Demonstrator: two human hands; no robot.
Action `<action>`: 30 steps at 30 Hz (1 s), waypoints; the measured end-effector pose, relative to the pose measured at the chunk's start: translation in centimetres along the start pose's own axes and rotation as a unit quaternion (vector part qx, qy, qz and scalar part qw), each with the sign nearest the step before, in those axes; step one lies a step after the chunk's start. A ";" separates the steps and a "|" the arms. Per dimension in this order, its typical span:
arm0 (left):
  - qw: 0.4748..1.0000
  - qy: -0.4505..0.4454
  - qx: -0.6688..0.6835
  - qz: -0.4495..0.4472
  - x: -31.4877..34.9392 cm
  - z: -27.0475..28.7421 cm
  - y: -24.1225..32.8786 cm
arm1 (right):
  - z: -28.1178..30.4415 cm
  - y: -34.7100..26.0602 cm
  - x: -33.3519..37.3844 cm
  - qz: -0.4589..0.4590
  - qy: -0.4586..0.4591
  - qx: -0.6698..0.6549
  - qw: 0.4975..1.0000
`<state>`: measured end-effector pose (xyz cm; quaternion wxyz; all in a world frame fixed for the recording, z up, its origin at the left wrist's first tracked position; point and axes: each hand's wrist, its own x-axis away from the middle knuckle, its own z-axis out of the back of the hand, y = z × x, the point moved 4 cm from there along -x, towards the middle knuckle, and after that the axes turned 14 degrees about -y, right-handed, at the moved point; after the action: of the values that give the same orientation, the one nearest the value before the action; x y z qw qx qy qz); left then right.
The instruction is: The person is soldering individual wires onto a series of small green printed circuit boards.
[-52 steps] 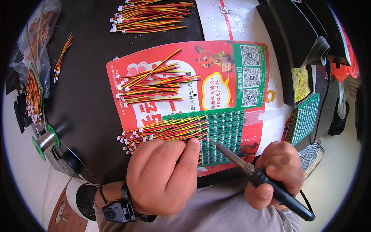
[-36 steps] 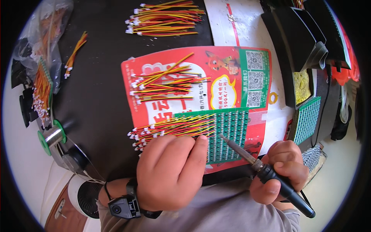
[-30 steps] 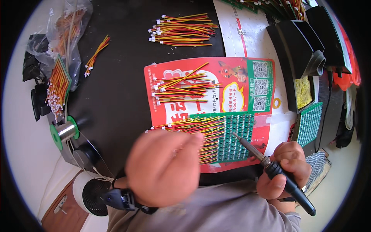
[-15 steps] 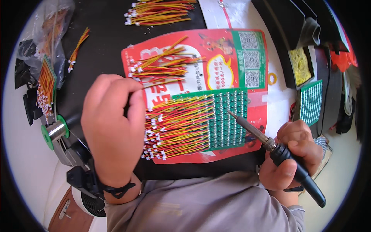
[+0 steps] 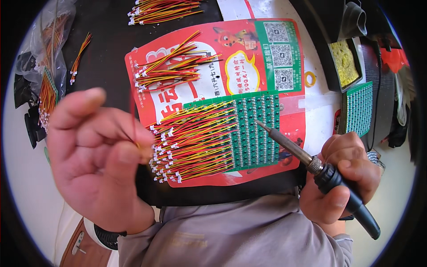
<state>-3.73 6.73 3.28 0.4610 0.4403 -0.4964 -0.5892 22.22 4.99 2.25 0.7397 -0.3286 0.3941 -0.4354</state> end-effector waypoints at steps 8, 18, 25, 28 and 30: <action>0.987 -0.094 0.127 0.038 0.4 -2.1 -2.0 | 0.0 0.6 0.5 -0.016 -0.004 0.020 1.000; 0.964 -0.026 0.251 0.085 1.1 -1.6 -0.4 | -0.4 0.2 0.1 -0.012 -0.008 0.001 1.000; 0.980 -0.159 -0.092 -0.077 0.6 -1.6 -0.5 | -0.4 0.1 -0.2 -0.010 -0.044 -0.002 0.999; 0.956 -0.119 -0.256 -0.075 0.4 -2.8 0.6 | -0.3 0.1 -0.3 -0.006 -0.059 0.002 0.998; 0.957 -0.103 -0.266 -0.052 0.6 -3.6 0.6 | -0.1 0.1 -0.3 -0.007 -0.065 0.008 0.998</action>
<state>-0.23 5.42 3.42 0.4764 0.2643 -0.3426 -0.7654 22.11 5.28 2.16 0.7633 -0.3531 0.3395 -0.4211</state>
